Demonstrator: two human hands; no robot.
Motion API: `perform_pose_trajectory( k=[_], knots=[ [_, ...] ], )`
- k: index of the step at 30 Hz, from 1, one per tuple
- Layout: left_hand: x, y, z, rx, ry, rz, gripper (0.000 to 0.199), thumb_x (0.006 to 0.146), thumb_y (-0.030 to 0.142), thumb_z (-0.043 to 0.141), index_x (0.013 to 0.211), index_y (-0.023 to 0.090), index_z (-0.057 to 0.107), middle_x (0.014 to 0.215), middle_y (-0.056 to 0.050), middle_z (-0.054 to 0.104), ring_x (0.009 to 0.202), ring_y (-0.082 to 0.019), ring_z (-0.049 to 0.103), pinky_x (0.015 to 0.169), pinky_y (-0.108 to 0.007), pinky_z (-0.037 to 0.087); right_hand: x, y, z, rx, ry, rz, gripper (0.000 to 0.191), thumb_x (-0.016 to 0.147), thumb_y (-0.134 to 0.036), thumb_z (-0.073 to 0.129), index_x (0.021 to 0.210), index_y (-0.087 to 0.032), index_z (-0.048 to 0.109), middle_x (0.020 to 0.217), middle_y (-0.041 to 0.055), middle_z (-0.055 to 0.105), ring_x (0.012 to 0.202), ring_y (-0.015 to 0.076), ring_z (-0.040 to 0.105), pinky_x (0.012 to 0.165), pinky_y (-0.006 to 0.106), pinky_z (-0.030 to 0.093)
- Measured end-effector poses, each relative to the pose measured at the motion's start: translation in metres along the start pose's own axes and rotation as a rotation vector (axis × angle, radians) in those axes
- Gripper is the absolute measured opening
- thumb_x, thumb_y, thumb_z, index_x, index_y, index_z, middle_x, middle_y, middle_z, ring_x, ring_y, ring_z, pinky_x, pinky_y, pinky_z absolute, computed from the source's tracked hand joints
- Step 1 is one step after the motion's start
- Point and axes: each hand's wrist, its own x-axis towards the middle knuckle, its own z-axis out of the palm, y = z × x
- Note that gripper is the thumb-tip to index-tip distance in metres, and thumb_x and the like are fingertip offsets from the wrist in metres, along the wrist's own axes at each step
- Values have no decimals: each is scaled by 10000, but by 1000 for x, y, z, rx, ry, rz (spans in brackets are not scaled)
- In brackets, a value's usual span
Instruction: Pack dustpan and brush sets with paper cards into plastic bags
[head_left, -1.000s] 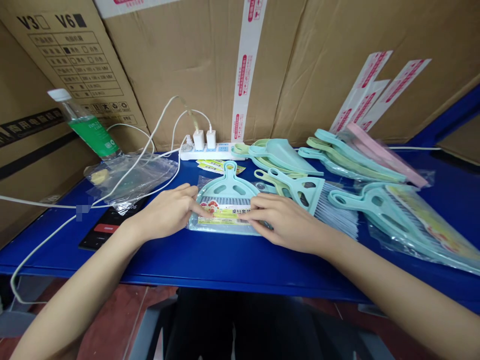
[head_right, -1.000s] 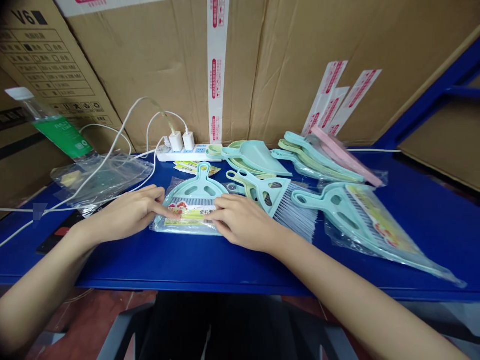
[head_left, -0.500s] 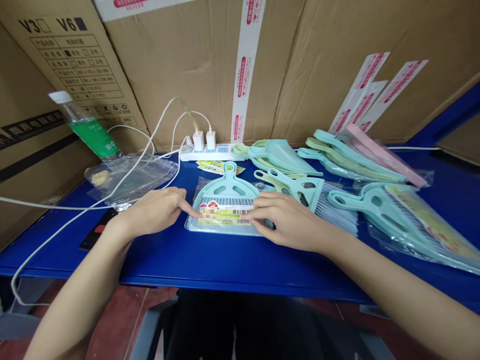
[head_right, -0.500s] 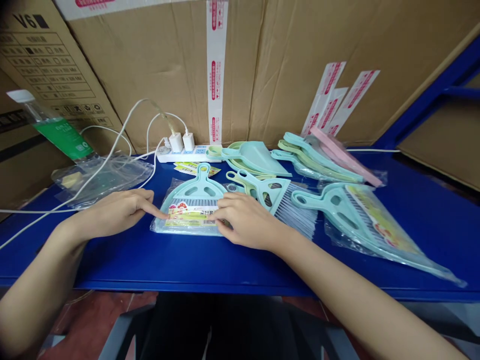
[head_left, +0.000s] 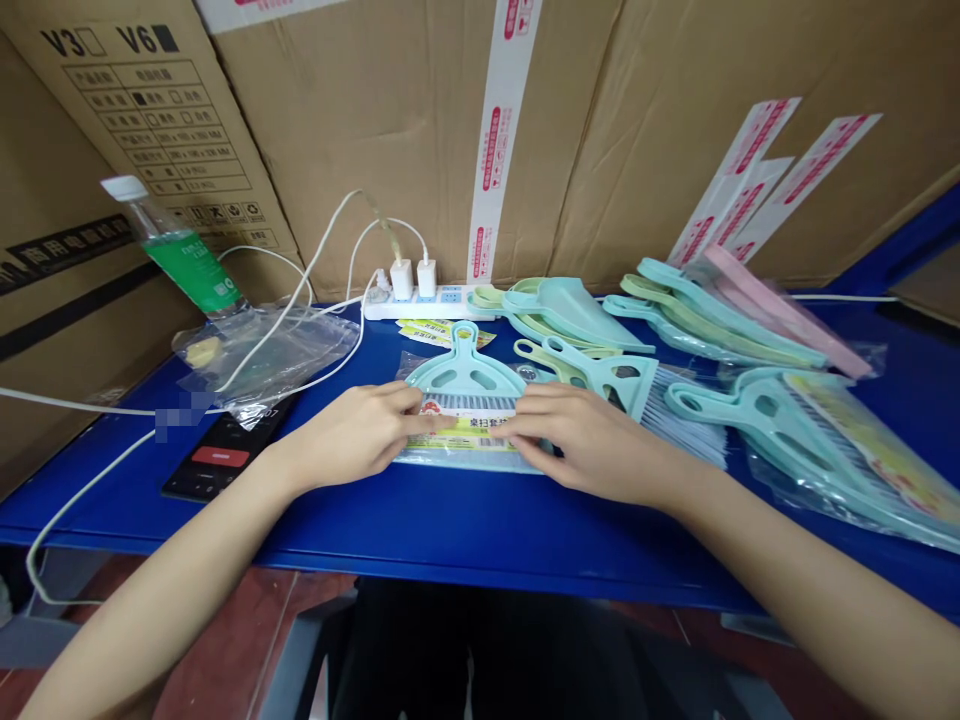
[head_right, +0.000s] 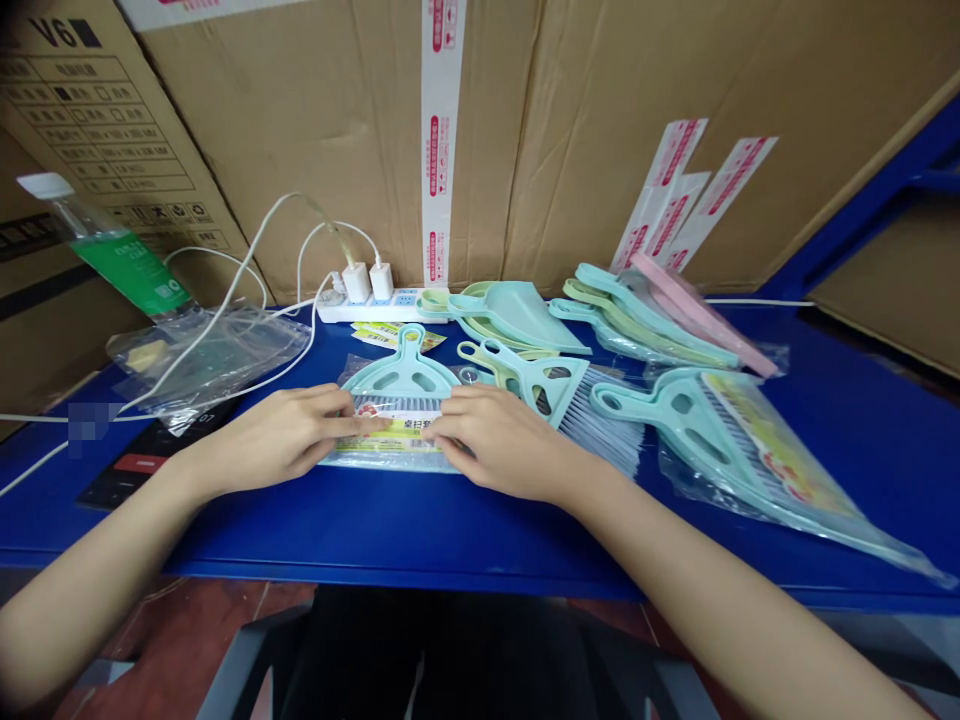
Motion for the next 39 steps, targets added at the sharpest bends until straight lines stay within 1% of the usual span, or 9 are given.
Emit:
perform_pose_trajectory(
  k=[3, 9, 15, 24, 28, 30, 34, 36, 39],
  knots=[
    [0, 0, 1, 10, -15, 20, 477, 882, 81, 403, 1245, 295, 625, 888, -38, 583, 831, -172, 579, 797, -289, 495, 0, 0, 0, -2, 0, 1, 317, 933, -144, 438, 904, -162, 754, 683, 41, 649, 677, 175, 534, 672, 318, 427],
    [-1, -2, 0, -27, 41, 39, 478, 876, 64, 418, 1206, 308, 662, 853, -31, 576, 796, -167, 565, 758, -277, 486, 0, 0, -1, -5, -6, 6, 305, 933, -143, 449, 924, -182, 751, 694, 29, 650, 676, 167, 539, 691, 311, 426],
    [-4, -6, 0, -31, 122, 60, 438, 890, 63, 413, 1104, 301, 712, 810, -19, 566, 781, -155, 556, 837, -300, 491, 0, 1, 0, 5, -2, 3, 300, 935, -145, 452, 935, -166, 751, 697, 35, 652, 680, 169, 542, 690, 311, 426],
    [-5, -6, -1, -56, 138, 44, 429, 865, 42, 426, 1036, 295, 728, 834, -19, 592, 808, -158, 569, 843, -289, 489, -1, 1, -1, -14, -23, -18, 329, 947, -162, 412, 951, -173, 740, 709, 43, 612, 704, 179, 528, 704, 323, 428],
    [-5, -5, -1, -48, 134, 54, 396, 861, 54, 429, 1032, 259, 721, 823, -19, 590, 778, -155, 566, 860, -300, 483, 0, 0, 0, -55, -44, -63, 310, 956, -219, 436, 1106, -177, 704, 798, 63, 592, 746, 195, 526, 706, 333, 427],
    [-4, -3, 0, -45, 129, 69, 392, 852, 59, 438, 1071, 243, 706, 819, -18, 593, 769, -154, 567, 872, -310, 480, 0, 0, 1, -64, -63, -65, 319, 961, -258, 452, 1174, -185, 679, 826, 69, 586, 763, 203, 525, 711, 340, 428],
    [0, -1, 4, -27, 98, 67, 435, 857, 77, 443, 1172, 274, 670, 814, -18, 599, 769, -164, 571, 785, -294, 489, 1, -2, 4, -70, -85, -48, 320, 966, -273, 460, 1179, -187, 682, 828, 68, 579, 781, 214, 522, 722, 352, 425],
    [2, 0, 5, -22, 88, 40, 427, 876, 91, 430, 1159, 286, 683, 817, -24, 606, 767, -171, 569, 729, -290, 485, 1, -2, 4, -70, -90, -38, 317, 968, -267, 460, 1177, -190, 686, 824, 67, 578, 788, 216, 517, 728, 354, 418],
    [3, 1, 6, -34, 83, 0, 434, 888, 96, 418, 1145, 307, 698, 803, -25, 606, 752, -171, 554, 705, -287, 475, 1, -3, 2, -69, -94, -21, 322, 977, -255, 442, 1169, -193, 693, 815, 67, 574, 795, 216, 504, 747, 360, 404]
  ],
)
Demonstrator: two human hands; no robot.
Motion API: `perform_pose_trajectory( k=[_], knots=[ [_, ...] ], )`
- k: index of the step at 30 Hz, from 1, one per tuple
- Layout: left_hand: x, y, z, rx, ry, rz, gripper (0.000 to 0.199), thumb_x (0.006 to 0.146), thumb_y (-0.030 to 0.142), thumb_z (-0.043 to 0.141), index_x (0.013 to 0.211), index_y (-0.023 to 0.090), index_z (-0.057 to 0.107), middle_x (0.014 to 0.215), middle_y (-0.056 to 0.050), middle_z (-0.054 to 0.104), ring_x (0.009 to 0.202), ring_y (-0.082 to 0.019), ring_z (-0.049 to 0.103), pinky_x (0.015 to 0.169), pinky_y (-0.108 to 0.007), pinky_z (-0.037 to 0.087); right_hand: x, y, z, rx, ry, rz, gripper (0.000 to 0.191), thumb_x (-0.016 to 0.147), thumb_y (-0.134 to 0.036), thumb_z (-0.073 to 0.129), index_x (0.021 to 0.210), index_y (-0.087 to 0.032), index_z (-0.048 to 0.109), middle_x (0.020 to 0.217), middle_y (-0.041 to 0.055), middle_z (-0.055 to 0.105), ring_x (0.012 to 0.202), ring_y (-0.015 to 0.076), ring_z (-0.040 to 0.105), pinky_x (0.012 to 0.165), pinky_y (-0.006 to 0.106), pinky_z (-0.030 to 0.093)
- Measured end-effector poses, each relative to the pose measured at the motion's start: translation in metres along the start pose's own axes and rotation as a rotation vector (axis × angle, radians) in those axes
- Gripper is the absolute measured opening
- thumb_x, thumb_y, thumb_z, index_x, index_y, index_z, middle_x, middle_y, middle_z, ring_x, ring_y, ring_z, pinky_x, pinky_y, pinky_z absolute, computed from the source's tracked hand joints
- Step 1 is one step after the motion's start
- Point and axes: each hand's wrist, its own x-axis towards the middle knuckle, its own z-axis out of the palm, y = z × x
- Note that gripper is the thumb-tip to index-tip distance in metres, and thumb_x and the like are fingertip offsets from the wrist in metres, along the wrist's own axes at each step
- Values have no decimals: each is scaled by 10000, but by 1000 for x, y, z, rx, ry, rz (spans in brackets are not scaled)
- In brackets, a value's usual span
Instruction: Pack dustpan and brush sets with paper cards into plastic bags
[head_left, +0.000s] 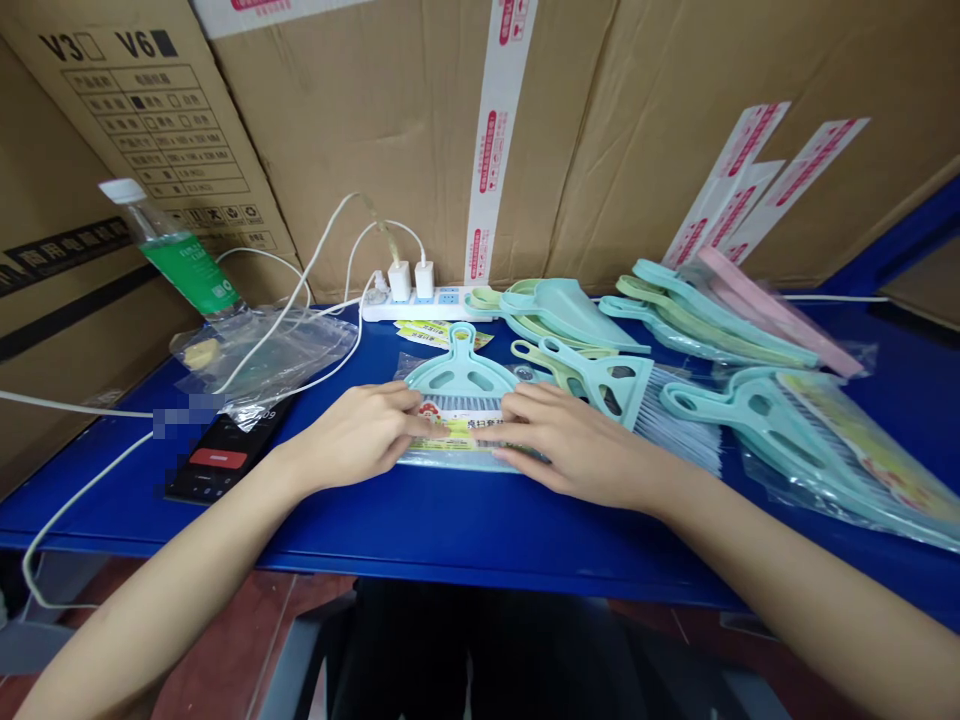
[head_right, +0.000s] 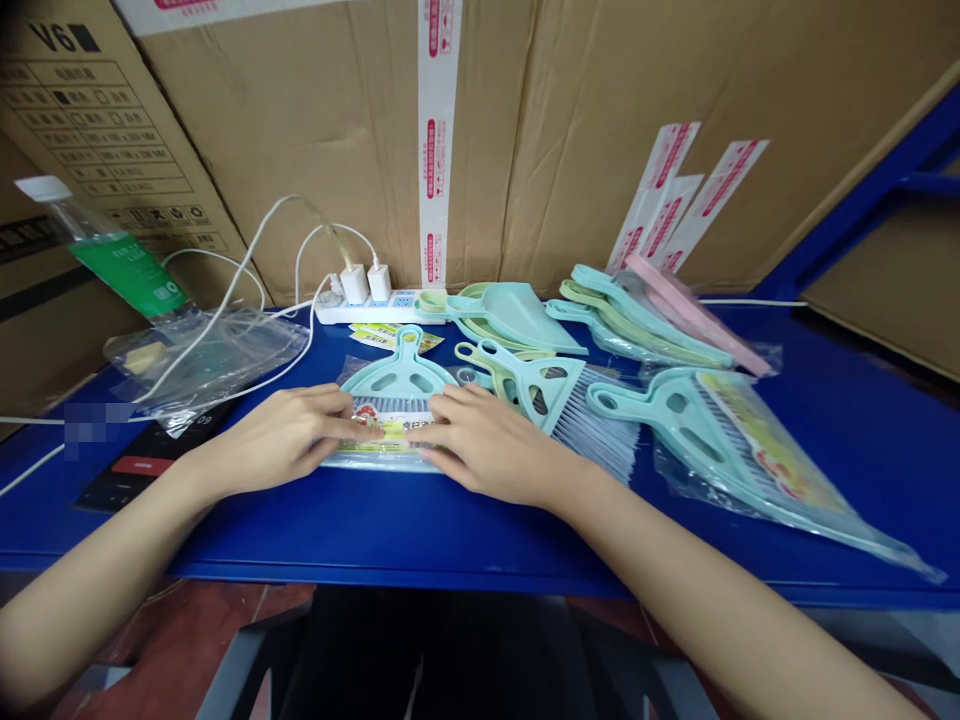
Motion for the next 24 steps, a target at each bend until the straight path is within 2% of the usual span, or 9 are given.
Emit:
perform_pose_trajectory(
  k=[3, 8, 16, 20, 24],
  knots=[
    [0, -1, -1, -19, 1, -39, 468, 875, 73, 430, 1142, 346, 700, 760, -16, 572, 733, -159, 522, 680, -261, 455, -1, 1, -4, -2, -13, 23, 324, 980, -237, 430, 1118, -201, 721, 788, 65, 561, 789, 216, 479, 737, 355, 379],
    [-1, -5, -4, -72, 15, -97, 491, 843, 26, 468, 1077, 370, 728, 753, -15, 532, 758, -161, 494, 676, -257, 430, -3, 3, -12, -22, -38, 68, 342, 979, -277, 444, 905, -207, 771, 711, 53, 527, 763, 213, 432, 704, 348, 333],
    [-5, -11, -7, -99, -42, -178, 573, 823, -25, 430, 1049, 412, 723, 743, -6, 503, 737, -148, 482, 651, -237, 417, -7, 7, -21, 14, -124, 169, 411, 982, -328, 423, 701, -207, 698, 645, 28, 540, 712, 197, 445, 692, 348, 311],
    [-7, -12, -10, -94, -52, -191, 594, 816, -28, 394, 1050, 409, 722, 757, -8, 526, 742, -136, 496, 630, -219, 411, -10, 11, -23, 40, -145, 179, 450, 986, -358, 384, 643, -215, 639, 632, 17, 565, 680, 185, 486, 697, 357, 329],
    [-10, -16, -12, -108, -67, -198, 540, 855, 24, 374, 1031, 382, 738, 762, -13, 546, 734, -129, 515, 622, -217, 418, -12, 13, -25, 45, -148, 206, 478, 990, -400, 354, 672, -226, 666, 612, 18, 601, 647, 183, 522, 691, 368, 352]
  ],
)
